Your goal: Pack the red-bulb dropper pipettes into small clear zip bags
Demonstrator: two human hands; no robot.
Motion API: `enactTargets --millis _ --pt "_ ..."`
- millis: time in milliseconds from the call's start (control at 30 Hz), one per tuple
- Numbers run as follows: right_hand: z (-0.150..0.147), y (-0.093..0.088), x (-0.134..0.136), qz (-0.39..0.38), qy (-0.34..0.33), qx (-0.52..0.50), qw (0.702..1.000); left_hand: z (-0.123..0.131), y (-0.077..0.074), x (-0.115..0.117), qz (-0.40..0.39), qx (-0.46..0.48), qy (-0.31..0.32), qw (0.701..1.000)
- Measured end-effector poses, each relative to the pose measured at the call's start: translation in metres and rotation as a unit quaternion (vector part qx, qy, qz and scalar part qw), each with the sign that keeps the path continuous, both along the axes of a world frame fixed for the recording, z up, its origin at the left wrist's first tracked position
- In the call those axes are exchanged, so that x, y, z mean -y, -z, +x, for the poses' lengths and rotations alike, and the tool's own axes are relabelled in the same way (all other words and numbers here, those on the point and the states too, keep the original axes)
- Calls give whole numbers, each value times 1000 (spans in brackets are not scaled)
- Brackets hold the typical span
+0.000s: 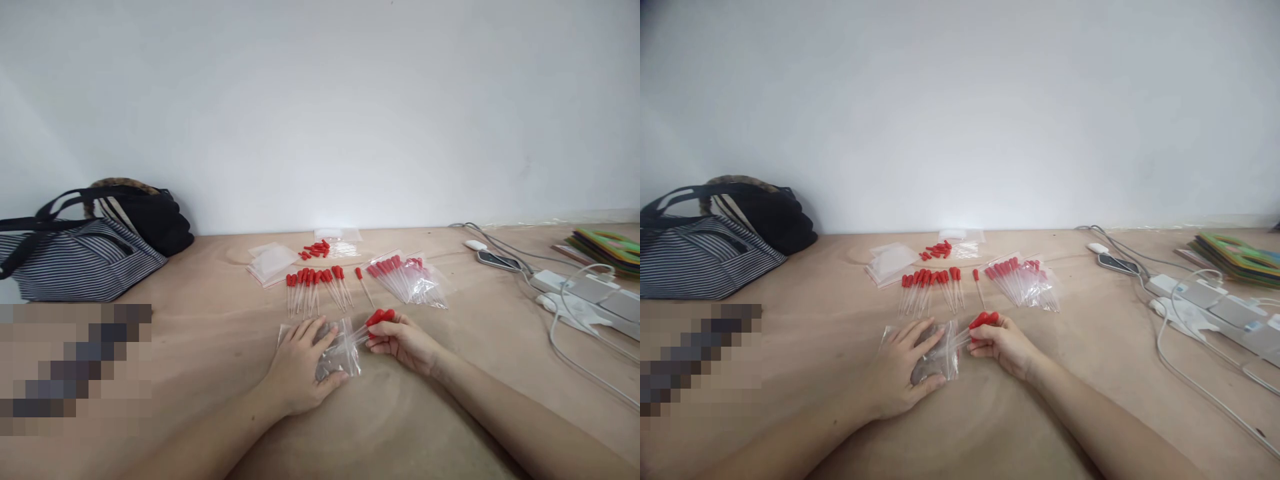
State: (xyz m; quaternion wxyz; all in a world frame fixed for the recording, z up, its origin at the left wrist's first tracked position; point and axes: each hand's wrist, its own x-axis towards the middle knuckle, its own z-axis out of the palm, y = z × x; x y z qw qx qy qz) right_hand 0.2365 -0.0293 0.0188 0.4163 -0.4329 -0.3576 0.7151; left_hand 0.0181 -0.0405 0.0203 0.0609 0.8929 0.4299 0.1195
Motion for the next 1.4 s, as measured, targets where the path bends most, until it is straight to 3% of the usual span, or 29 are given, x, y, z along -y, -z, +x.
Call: enactTargets --millis 100,200,267,333,467,533,633,800,933,1067,1400 --pt "8 -5 0 -28 -74 -21 997 0 -1 1 -1 2 0 1000" --pt "3 -1 0 -25 -23 28 999 0 -3 2 -1 1 3 1000" --pt "-4 5 0 38 8 101 994 1 -4 2 1 0 6 1000" --pt "-10 13 0 144 23 186 972 1 -3 1 5 1 9 1000" --pt "-16 20 2 312 39 320 894 0 0 1 10 -4 12 1000" --pt "-15 20 3 343 27 352 870 -1 2 1 13 -4 12 1000" --pt "-5 15 5 360 -3 347 866 -2 4 1 18 3 10 1000" --pt "33 3 1 417 -120 370 821 -1 2 1 15 1 9 1000" --pt "48 0 -8 363 -157 381 835 0 -3 3 3 -18 -3 1000" --pt "35 1 -15 312 -203 316 873 1 -6 2 -4 -12 -10 1000" --pt "-7 7 -15 210 -157 160 952 1 -6 -1 0 -8 1 1000"
